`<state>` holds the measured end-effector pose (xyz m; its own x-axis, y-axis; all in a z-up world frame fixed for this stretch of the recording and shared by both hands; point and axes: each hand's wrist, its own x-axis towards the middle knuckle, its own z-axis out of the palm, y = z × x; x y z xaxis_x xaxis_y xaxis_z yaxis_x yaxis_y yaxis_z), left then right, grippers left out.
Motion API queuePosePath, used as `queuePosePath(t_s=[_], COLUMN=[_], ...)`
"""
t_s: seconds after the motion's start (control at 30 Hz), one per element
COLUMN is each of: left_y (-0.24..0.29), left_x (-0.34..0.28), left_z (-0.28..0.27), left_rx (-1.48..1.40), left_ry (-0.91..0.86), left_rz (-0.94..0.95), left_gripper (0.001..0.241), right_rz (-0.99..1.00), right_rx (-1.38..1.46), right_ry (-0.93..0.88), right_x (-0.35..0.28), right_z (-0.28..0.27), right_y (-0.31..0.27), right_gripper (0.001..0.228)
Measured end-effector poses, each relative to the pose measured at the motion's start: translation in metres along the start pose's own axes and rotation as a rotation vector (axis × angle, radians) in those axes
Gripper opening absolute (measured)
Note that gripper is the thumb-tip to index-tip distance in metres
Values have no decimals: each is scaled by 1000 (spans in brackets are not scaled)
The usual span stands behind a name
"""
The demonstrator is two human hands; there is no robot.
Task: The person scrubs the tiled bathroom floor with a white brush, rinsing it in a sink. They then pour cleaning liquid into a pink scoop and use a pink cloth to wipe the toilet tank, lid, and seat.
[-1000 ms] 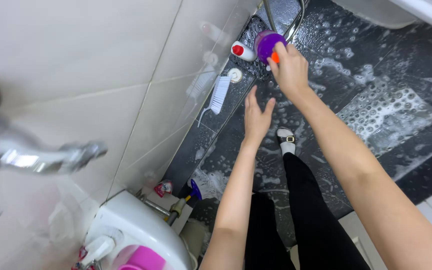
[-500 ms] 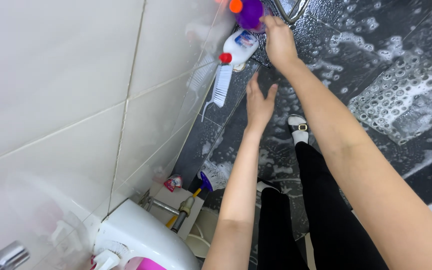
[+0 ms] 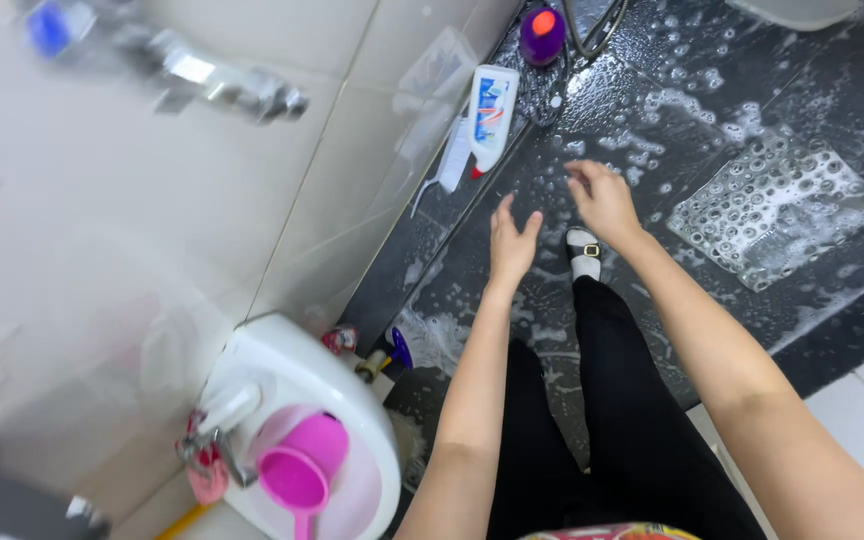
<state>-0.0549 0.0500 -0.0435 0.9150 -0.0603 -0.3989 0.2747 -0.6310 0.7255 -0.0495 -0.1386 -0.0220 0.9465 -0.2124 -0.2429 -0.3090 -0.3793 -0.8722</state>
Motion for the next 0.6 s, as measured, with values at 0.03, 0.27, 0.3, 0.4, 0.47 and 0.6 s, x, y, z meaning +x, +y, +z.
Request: queuePosePath(t_s=[0.03, 0.27, 0.3, 0.4, 0.47, 0.6], left_y=[0, -50, -63, -84, -119, -173], left_x=[-12, -70, -73, -87, -80, -61], left_z=[-6, -12, -10, -12, 4, 40], left_rx=[-7, -154, -162, -212, -220, -304], left_ry=[14, 32, 32, 31, 19, -34], left_rz=[0, -139, -163, -221, -274, -287], left_gripper=[68, 70, 71, 70, 70, 72], right_rz=[-13, 67, 70, 227, 261, 407], right_rx=[-4, 13, 2, -13, -43, -105], right_ry=[-8, -100, -117, -135, -123, -102], right_x=[-11, -64, -67, -72, -67, -65], right_z=[1, 23, 32, 68, 99, 135], right_y=[-5, -7, 3, 62, 122, 190], right_gripper=[25, 30, 32, 40, 46, 60])
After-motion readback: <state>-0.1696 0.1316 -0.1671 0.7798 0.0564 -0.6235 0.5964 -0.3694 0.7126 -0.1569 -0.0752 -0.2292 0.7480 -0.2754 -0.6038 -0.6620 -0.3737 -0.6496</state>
